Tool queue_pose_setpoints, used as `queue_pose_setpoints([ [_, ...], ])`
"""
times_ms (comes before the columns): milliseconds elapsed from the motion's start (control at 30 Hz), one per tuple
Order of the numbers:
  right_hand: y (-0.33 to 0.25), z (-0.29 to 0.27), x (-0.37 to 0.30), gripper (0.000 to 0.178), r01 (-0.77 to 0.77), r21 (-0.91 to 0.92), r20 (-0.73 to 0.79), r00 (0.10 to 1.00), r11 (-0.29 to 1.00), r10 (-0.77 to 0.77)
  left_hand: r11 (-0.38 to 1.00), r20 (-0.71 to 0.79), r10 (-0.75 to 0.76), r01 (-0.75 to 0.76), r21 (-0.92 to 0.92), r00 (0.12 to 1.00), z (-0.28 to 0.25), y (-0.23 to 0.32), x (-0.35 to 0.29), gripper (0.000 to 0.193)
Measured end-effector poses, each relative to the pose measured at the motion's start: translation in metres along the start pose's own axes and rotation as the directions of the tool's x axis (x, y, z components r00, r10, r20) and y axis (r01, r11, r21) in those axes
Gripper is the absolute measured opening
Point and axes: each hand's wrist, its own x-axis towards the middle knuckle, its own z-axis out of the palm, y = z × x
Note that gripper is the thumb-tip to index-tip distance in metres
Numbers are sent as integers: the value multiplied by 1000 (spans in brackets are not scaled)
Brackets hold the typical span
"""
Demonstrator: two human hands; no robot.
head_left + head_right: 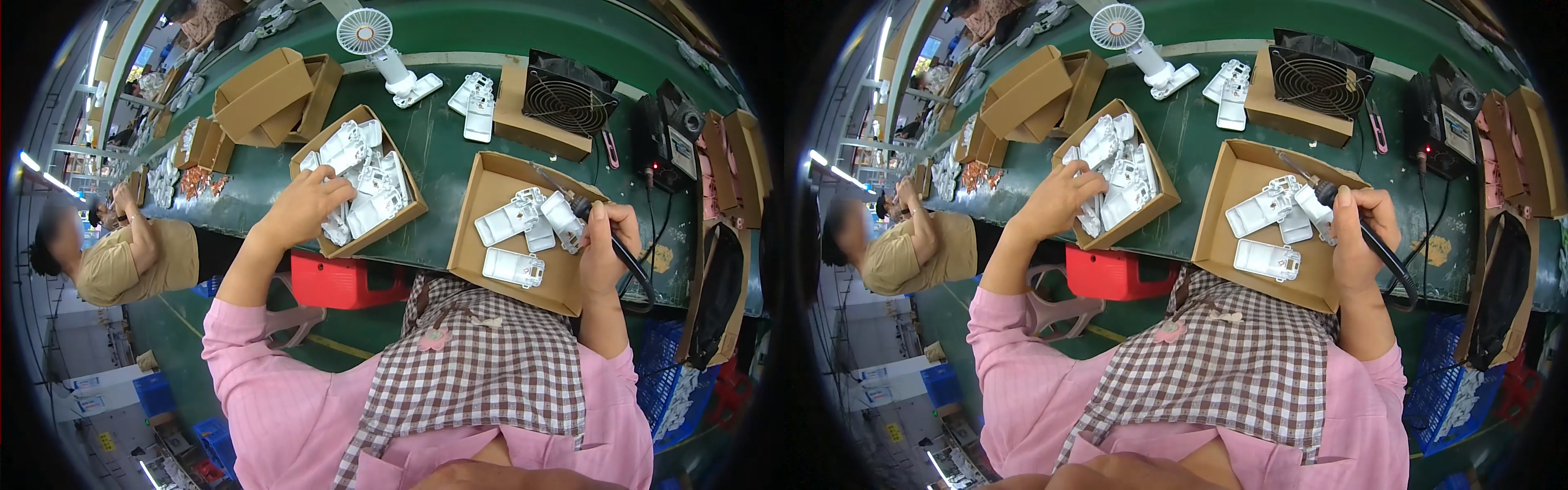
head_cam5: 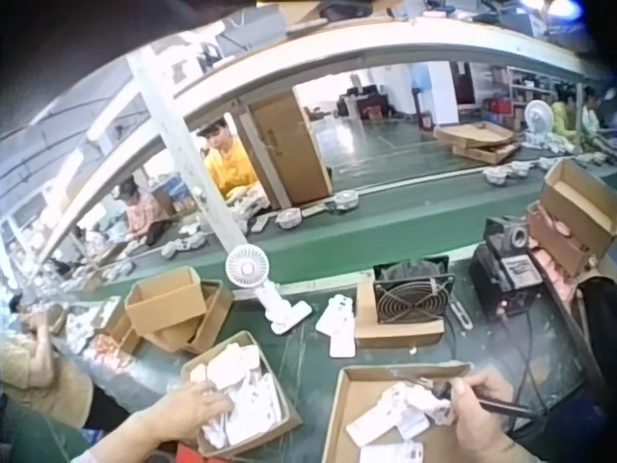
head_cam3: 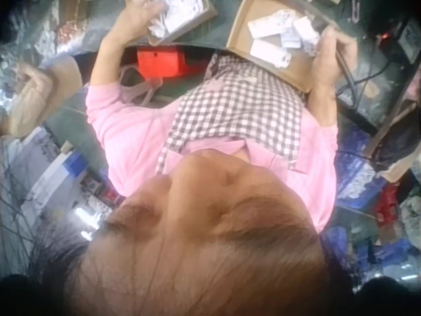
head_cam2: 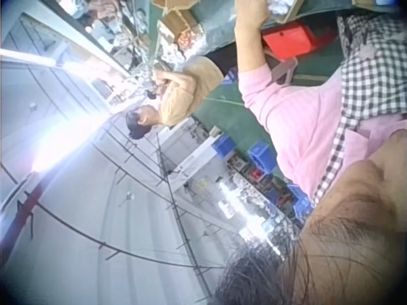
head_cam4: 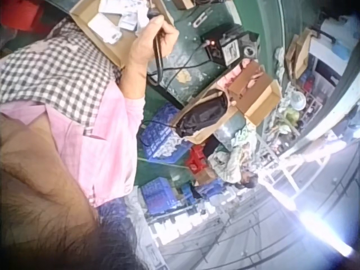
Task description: The person takes plastic components from a cardboard box, solders electrical contacts on each piece using a soldering iron, and transfers the soldered components to another box.
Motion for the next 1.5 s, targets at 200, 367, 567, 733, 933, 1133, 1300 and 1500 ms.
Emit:
queue_pose_setpoints([
  [200, -1, 2, 0, 14, -21, -4, -16, 1000, 1000, 21, 987, 80, 33, -45, 152, 996, 0, -4, 0, 37],
  [367, -1, 0, 0, 12, -37, 45, 10, 999, 998, 37, 970, 60, 77, -89, 227, 995, 2, -8, -1, 31],
  [567, -1, 1, 2, 12, -50, 79, 16, 999, 996, 49, 981, 90, 33, -50, 187, 995, -27, -1, -10, 33],
  [733, -1, 1, 2, 12, -51, 73, 27, 998, 996, 50, 899, 48, -256, 256, -354, 965, -46, -5, -25, 54],
  [933, -2, -1, 2, 13, -57, 86, 9, 998, 995, 57, 263, 293, -448, 438, -860, 845, 20, 12, -16, 53],
  [1133, 1, -3, 1, 12, -78, 87, 25, 997, 993, 76, 713, 122, -398, 390, -583, 909, 26, 37, -5, 57],
  [1300, -1, -1, 1, 12, -78, 109, 20, 997, 991, 76, 710, 117, -366, 358, -606, 923, 24, 37, -5, 58],
  [1500, -1, -1, 2, 12, -82, 119, 18, 997, 990, 80, 579, 20, -417, 283, -765, 909, 27, 45, 0, 68],
])
